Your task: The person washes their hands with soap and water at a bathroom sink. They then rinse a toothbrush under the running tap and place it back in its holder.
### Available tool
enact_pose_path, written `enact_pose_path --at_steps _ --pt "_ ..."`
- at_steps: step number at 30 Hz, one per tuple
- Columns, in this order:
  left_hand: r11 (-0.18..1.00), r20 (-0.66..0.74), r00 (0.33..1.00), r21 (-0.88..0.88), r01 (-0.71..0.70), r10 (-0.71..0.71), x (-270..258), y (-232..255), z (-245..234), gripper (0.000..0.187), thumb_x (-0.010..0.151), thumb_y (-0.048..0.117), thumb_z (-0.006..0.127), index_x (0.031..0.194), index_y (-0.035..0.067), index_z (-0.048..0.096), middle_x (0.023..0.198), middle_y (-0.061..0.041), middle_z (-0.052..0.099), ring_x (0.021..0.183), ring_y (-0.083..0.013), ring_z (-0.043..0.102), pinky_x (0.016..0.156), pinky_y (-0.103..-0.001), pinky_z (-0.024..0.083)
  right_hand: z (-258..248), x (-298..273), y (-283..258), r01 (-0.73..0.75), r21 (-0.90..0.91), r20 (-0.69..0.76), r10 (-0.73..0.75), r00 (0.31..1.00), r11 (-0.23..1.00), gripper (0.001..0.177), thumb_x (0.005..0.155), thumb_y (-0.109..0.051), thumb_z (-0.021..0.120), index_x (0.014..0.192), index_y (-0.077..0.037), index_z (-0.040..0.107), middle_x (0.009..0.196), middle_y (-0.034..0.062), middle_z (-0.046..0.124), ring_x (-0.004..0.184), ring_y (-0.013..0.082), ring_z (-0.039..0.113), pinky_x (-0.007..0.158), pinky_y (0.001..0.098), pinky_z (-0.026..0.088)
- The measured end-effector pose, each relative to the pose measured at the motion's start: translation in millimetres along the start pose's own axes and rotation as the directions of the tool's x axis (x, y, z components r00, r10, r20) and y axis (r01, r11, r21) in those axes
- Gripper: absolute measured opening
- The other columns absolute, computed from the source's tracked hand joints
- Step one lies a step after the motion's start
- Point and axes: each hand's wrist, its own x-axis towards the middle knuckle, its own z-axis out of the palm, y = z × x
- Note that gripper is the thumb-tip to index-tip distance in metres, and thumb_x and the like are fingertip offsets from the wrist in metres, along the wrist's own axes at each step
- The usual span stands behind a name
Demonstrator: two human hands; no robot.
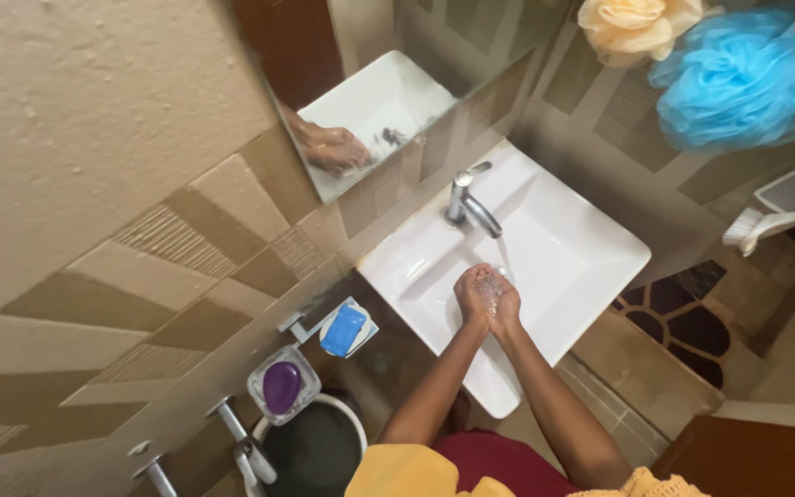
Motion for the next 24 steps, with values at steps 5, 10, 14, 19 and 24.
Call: enact_pose_path --at_steps 5,10,14,19,24 --pt "0.994 -0.161 0.981 -0.015 -0.109 0.105 -6 31 -31 0.029 0.094 0.017 0.051 0.103 -0.005 0.067 0.093 -0.007 0.062 0.089 -0.0189 0.060 0.083 -0.031 0.050 23 -9 39 -0.167 -0.025 0.057 0.168 0.984 0.986 0.033 0.105 -0.015 0.043 0.127 0.005 0.058 0.115 0.0154 0.067 0.106 0.0255 0.066 0.099 0.0372 0.053" --pt "0.948 -0.111 0.990 -0.296 -0.116 0.086 24 104 -40 0.030 0.094 0.025 0.049 0.106 0.004 0.067 0.101 -0.007 0.068 0.094 -0.0205 0.064 0.086 -0.034 0.053 98 16 71 -0.426 -0.077 0.158 0.433 0.888 0.901 0.033 0.105 -0.009 0.043 0.131 0.007 0.056 0.123 0.0176 0.067 0.114 0.0266 0.066 0.107 0.0373 0.052" --pt "0.882 0.247 0.963 -0.471 0.025 0.105 70 204 -35 0.032 0.105 0.039 0.051 0.118 0.011 0.061 0.119 -0.009 0.065 0.109 -0.0256 0.060 0.095 -0.045 0.047 195 65 10 -0.428 0.367 0.630 0.118 0.768 0.826 0.033 0.106 0.003 0.045 0.138 0.005 0.054 0.130 0.0159 0.065 0.117 0.0249 0.065 0.111 0.0385 0.052" --pt "0.985 0.064 0.993 -0.140 0.105 -0.096 63 174 -63 0.048 0.094 0.042 0.051 0.132 0.016 0.060 0.142 0.000 0.059 0.128 -0.0173 0.051 0.109 -0.046 0.033 156 44 -18 0.226 -0.018 -0.002 -0.226 0.974 0.974 0.027 0.097 -0.007 0.057 0.123 -0.002 0.061 0.106 0.0064 0.065 0.095 0.0179 0.064 0.088 0.0363 0.051" --pt "0.945 0.028 0.951 0.119 0.304 -0.309 32 88 -65 0.050 0.088 0.034 0.058 0.132 0.012 0.061 0.141 -0.006 0.059 0.133 -0.0287 0.050 0.110 -0.052 0.037 62 18 -25 0.133 0.018 -0.273 -0.123 0.954 0.991 0.011 0.102 -0.016 0.058 0.092 -0.012 0.061 0.078 -0.0016 0.057 0.075 0.0140 0.055 0.073 0.0335 0.048"
